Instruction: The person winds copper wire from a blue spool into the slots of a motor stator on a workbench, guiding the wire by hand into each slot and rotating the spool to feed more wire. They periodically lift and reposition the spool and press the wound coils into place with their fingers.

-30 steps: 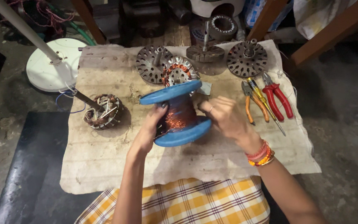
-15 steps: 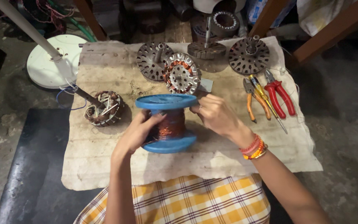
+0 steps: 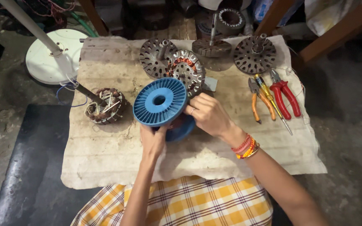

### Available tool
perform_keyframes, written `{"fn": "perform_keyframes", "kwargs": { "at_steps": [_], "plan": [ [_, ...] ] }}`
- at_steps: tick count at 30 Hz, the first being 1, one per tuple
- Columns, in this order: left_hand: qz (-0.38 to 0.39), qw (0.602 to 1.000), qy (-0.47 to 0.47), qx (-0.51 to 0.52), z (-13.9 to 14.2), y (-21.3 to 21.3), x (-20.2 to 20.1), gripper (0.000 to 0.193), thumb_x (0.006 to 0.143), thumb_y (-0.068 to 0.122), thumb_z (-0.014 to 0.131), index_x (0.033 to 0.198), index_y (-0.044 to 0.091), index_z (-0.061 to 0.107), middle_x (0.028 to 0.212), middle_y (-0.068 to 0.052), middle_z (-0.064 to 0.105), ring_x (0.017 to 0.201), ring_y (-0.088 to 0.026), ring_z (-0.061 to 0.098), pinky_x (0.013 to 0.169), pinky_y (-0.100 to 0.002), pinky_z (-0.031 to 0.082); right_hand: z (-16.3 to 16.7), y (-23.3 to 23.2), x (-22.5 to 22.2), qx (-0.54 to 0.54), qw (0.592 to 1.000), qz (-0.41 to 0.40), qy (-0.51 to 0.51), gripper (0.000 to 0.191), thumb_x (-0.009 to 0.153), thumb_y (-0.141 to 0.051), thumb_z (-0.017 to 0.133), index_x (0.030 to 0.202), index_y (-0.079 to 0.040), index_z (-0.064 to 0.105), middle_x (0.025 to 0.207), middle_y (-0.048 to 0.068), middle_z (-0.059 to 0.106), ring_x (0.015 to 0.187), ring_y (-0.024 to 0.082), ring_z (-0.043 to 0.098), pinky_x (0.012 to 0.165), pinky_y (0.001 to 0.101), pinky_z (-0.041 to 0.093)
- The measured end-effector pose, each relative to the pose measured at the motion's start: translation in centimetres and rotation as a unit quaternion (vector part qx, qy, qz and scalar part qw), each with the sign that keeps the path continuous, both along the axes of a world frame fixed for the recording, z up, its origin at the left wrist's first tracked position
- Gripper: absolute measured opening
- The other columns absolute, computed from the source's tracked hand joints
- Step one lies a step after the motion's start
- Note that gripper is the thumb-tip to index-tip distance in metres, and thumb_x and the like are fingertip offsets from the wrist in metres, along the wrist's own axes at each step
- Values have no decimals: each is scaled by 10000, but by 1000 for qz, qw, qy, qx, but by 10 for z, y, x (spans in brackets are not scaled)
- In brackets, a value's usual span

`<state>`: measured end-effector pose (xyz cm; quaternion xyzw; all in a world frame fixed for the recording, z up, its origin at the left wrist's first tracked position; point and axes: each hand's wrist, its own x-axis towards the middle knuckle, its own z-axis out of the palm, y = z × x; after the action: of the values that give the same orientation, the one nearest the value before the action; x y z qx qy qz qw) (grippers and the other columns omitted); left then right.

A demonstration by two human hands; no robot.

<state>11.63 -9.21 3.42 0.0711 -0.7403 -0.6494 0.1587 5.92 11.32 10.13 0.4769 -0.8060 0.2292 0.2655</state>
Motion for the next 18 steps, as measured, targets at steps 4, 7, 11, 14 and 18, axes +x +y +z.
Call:
{"fn": "perform_keyframes", "kwargs": {
  "at_steps": [4,7,11,14,18],
  "plan": [
    [52,994,76,-64,-15,10,5,467,801,93,759,1225,-62,637,1179,-184,699,1086,-290,663,980,-404,510,-5,-3,-1,5,999,-14,-42,152,705,42,698,833,-22,647,832,96,644,795,278,625,733,400,519],
    [83,984,137,-79,-22,20,5,391,863,49,677,1237,-62,643,1205,-177,701,1130,-292,663,1030,-404,503,-10,-8,6,-23,995,-32,-87,166,696,43,699,849,-13,668,901,122,687,792,291,642,732,396,526],
    [144,978,150,-4,-29,29,5,367,898,66,634,1241,-64,642,1214,-163,714,1129,-276,671,1049,-393,506,-11,-18,22,-68,990,-25,-121,193,712,59,675,896,-1,669,1095,164,724,926,323,698,842,395,567],
    [163,977,138,0,-33,30,8,407,852,83,714,1214,-78,623,1180,-172,689,1073,-276,652,998,-393,500,-8,-27,36,-92,988,-43,-120,243,713,61,677,949,4,690,1183,189,715,970,341,712,890,426,576],
    [175,971,162,0,-45,31,12,328,957,66,640,1256,-68,629,1236,-150,700,1130,-255,664,1029,-383,505,-5,-40,50,-132,977,-43,-161,329,716,78,657,1033,15,718,1288,230,685,951,350,717,854,412,597]
  ]
}}
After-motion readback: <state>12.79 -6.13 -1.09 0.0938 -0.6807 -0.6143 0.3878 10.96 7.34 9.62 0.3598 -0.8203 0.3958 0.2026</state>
